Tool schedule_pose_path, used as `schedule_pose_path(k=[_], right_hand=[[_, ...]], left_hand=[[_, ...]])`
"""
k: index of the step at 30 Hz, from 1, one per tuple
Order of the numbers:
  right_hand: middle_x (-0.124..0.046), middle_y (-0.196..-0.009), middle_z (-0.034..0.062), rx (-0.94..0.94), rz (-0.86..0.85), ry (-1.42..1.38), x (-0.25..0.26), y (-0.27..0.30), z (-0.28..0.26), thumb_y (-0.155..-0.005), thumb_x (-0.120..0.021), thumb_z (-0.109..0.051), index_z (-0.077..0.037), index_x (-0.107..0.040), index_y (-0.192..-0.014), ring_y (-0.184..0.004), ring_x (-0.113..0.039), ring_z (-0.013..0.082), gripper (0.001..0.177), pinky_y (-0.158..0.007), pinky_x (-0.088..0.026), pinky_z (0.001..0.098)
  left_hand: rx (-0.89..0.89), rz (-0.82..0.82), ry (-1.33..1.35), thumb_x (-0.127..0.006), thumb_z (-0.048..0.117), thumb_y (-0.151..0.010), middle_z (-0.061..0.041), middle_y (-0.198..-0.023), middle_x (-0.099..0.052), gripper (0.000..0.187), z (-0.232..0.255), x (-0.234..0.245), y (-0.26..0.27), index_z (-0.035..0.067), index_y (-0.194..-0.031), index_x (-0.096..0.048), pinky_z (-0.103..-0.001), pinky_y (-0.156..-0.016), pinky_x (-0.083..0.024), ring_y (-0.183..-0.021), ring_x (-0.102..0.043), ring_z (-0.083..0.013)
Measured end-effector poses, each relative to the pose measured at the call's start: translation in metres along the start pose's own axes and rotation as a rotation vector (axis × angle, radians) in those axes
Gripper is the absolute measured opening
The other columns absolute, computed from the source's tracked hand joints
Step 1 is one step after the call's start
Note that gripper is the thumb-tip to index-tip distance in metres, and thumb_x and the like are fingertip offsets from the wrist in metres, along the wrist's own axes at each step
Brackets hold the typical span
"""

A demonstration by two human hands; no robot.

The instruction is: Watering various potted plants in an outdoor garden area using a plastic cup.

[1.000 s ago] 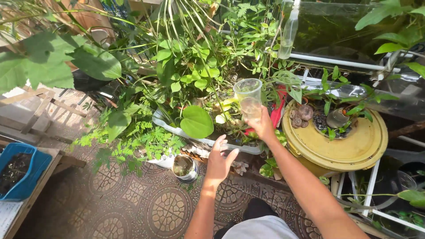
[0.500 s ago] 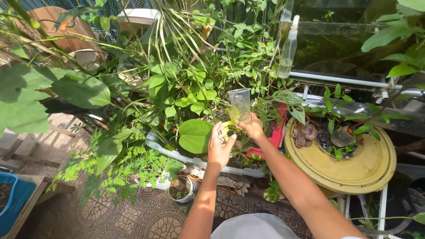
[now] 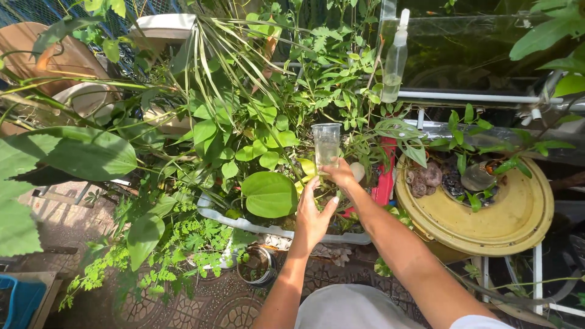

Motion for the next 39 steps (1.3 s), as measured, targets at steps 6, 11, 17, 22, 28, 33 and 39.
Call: schedule_pose_path(k=[6,11,17,22,28,33,39], right_hand=[[-0.069,-0.113,0.0155,-0.083,-0.052,-0.231,-0.013,-0.017,0.023,-0.087,-0.073,-0.005,0.0,-0.044,-0.134,-0.104,-0.072,0.0266,0.055,-0.088,-0.06,0.0384],[-0.071,-0.111,0.0179,-0.093,-0.055,-0.346,-0.02,-0.042,0.054,-0.088,-0.07,-0.002,-0.001,-0.045,-0.134,-0.101,-0.072,0.0272,0.052,-0.083,-0.061,0.0377],[-0.07,-0.102,0.0155,-0.075,-0.036,-0.455,-0.024,-0.059,0.055,-0.091,-0.069,-0.002,-0.002,-0.05,-0.122,-0.088,-0.072,0.0267,0.036,-0.074,-0.06,0.0386],[-0.071,-0.098,0.0132,-0.085,-0.05,-0.477,-0.023,-0.074,0.055,-0.091,-0.069,-0.004,-0.002,-0.055,-0.113,-0.084,-0.072,0.0233,0.026,-0.072,-0.061,0.0366],[-0.071,-0.089,0.0085,-0.056,-0.114,-0.429,-0.027,-0.074,0.037,-0.089,-0.074,-0.004,-0.001,-0.068,-0.104,-0.073,-0.069,0.0192,0.016,-0.065,-0.057,0.0334],[-0.07,-0.078,0.0089,-0.115,-0.088,-0.437,-0.027,-0.082,0.041,-0.091,-0.073,-0.008,-0.002,-0.069,-0.097,-0.06,-0.066,0.0189,0.01,-0.054,-0.055,0.0332],[-0.072,-0.079,0.0096,-0.112,-0.184,-0.418,-0.034,-0.077,0.038,-0.092,-0.074,-0.009,0.0,-0.072,-0.097,-0.061,-0.067,0.0178,0.011,-0.054,-0.054,0.0311]], left_hand=[[0.009,-0.028,0.021,-0.076,0.026,-0.091,-0.023,-0.139,-0.06,0.069,-0.002,0.005,0.0,0.001,-0.147,-0.044,-0.043,-0.11,-0.045,-0.131,-0.059,-0.035],[-0.035,-0.029,0.015,-0.076,0.024,-0.091,-0.024,-0.14,-0.059,0.069,0.004,0.011,-0.001,-0.001,-0.147,-0.044,-0.043,-0.111,-0.045,-0.132,-0.058,-0.0353],[0.006,-0.042,0.022,-0.076,0.021,-0.09,-0.024,-0.139,-0.059,0.07,0.02,0.024,-0.006,-0.003,-0.147,-0.044,-0.042,-0.111,-0.043,-0.132,-0.057,-0.0352],[0.07,-0.055,0.014,-0.076,0.02,-0.089,-0.023,-0.138,-0.06,0.069,0.016,0.024,-0.006,-0.003,-0.146,-0.044,-0.041,-0.111,-0.043,-0.131,-0.058,-0.0338],[-0.001,-0.034,-0.005,-0.076,0.017,-0.091,-0.023,-0.14,-0.059,0.069,0.009,0.024,-0.002,-0.003,-0.148,-0.041,-0.041,-0.111,-0.043,-0.131,-0.058,-0.0325],[-0.009,-0.009,0.017,-0.075,0.019,-0.093,-0.023,-0.14,-0.059,0.069,0.01,0.028,-0.003,-0.002,-0.149,-0.04,-0.041,-0.111,-0.044,-0.131,-0.058,-0.0327],[0.057,-0.018,-0.024,-0.076,0.021,-0.091,-0.022,-0.137,-0.06,0.069,0.007,0.029,-0.008,0.0,-0.148,-0.041,-0.041,-0.108,-0.046,-0.128,-0.059,-0.0329]])
Point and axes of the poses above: each hand's wrist, its own y-axis away from the middle knuckle, its own x-axis out of the back of the hand, z = x × y, the point moved 6 cm from there along -y, towards the middle knuckle
